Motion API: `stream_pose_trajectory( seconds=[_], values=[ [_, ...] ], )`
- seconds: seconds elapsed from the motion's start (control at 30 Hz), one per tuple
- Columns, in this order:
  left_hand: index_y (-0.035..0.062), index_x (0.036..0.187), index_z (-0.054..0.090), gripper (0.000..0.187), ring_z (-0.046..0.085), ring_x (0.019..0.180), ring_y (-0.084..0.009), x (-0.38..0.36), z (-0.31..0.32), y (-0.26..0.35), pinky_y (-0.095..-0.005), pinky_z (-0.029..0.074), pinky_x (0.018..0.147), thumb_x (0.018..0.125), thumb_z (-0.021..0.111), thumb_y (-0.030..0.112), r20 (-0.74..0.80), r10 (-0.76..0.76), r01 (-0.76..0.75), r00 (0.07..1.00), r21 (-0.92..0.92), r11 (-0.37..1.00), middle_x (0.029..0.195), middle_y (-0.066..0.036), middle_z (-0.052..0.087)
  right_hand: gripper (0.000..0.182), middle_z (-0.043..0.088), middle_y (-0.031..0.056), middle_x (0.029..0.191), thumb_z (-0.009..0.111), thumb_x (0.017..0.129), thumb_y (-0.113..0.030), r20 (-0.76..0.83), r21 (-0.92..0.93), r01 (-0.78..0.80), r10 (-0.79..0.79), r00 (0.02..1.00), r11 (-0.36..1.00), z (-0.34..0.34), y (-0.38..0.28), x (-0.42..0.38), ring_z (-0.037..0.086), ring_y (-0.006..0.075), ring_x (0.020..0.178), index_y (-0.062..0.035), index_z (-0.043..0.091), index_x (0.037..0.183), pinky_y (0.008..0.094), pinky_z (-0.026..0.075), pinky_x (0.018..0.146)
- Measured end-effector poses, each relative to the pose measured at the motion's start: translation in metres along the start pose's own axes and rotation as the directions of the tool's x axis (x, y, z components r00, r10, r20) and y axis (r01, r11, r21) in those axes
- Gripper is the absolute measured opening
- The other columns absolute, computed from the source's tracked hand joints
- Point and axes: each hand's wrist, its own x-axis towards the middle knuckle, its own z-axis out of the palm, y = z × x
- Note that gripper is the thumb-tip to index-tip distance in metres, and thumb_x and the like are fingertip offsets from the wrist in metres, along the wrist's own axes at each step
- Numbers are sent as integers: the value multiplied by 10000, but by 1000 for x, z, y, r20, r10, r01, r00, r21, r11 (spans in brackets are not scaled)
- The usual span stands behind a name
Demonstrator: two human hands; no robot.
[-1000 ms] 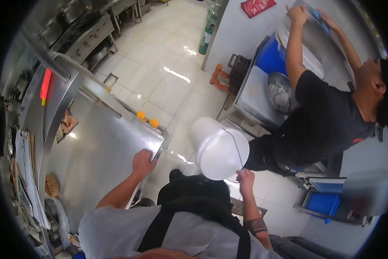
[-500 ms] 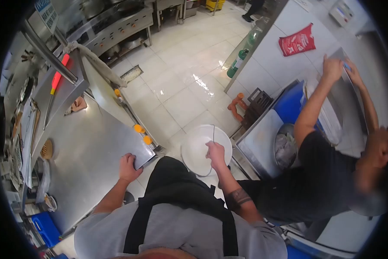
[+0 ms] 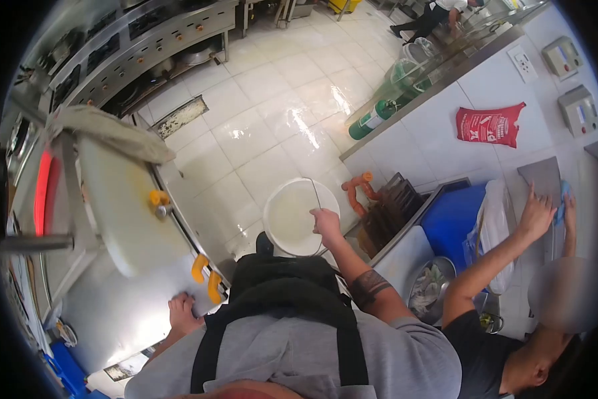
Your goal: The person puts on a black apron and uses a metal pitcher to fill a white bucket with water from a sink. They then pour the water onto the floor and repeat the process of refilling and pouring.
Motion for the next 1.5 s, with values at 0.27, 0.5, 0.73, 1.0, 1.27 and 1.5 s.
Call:
stream_pose_trajectory(
  seconds=[0.27, 0.5, 0.73, 1.0, 1.27, 1.5],
  values=[
    [107, 1035, 507, 646, 430, 1055, -361, 0, 48, -10, -514, 336, 928, 519, 823, 335, -50, -135, 142, 990, 181, 973, 1164, -137, 450, 187, 425, -22, 580, 643, 820, -125, -87, 22, 73, -71, 994, 997, -10, -86, 90, 395, 100, 456, -88, 522, 682, 281, 374, 461],
    [88, 1035, 562, 271, 541, 935, -394, 30, 83, 2, -455, 450, 816, 805, 646, 206, 22, -586, 555, 810, 291, 779, 1034, -164, 574, 145, 426, -13, 569, 658, 792, -121, 28, 74, 110, -113, 993, 991, 4, -166, 214, 418, 107, 460, -50, 565, 705, 289, 377, 443],
    [92, 1024, 604, 244, 567, 942, -393, 231, 114, 33, -467, 468, 807, 807, 637, 199, 273, -611, 621, 743, 59, 782, 1016, -163, 609, 149, 455, 21, 577, 648, 806, -146, 113, 43, 109, -114, 987, 993, -7, -261, 316, 430, 137, 449, -21, 586, 755, 316, 393, 435],
    [97, 1013, 652, 226, 597, 950, -393, 414, 174, 26, -480, 489, 798, 809, 627, 191, 475, -511, 633, 716, -134, 763, 994, -162, 649, 160, 444, 18, 571, 656, 809, -167, 21, 14, 111, -112, 994, 994, 2, -390, 422, 430, 142, 456, -35, 577, 766, 319, 404, 451],
    [101, 1001, 699, 222, 627, 958, -393, 605, 195, -15, -494, 510, 788, 812, 616, 183, 558, -139, 299, 818, -206, 932, 972, -160, 689, 147, 418, -16, 563, 666, 812, -146, -132, 47, 169, -162, 978, 984, -27, -505, 493, 394, 113, 451, -66, 558, 751, 284, 375, 457],
    [57, 809, 636, 123, 616, 651, -181, 909, 76, -136, -345, 504, 569, 811, 600, 174, 420, -472, 606, 775, -282, 744, 693, -83, 614, 202, 432, -14, 535, 659, 800, -105, -295, 149, 279, -227, 928, 949, -82, -562, 541, 405, 106, 439, -72, 542, 639, 281, 373, 447]
  ],
)
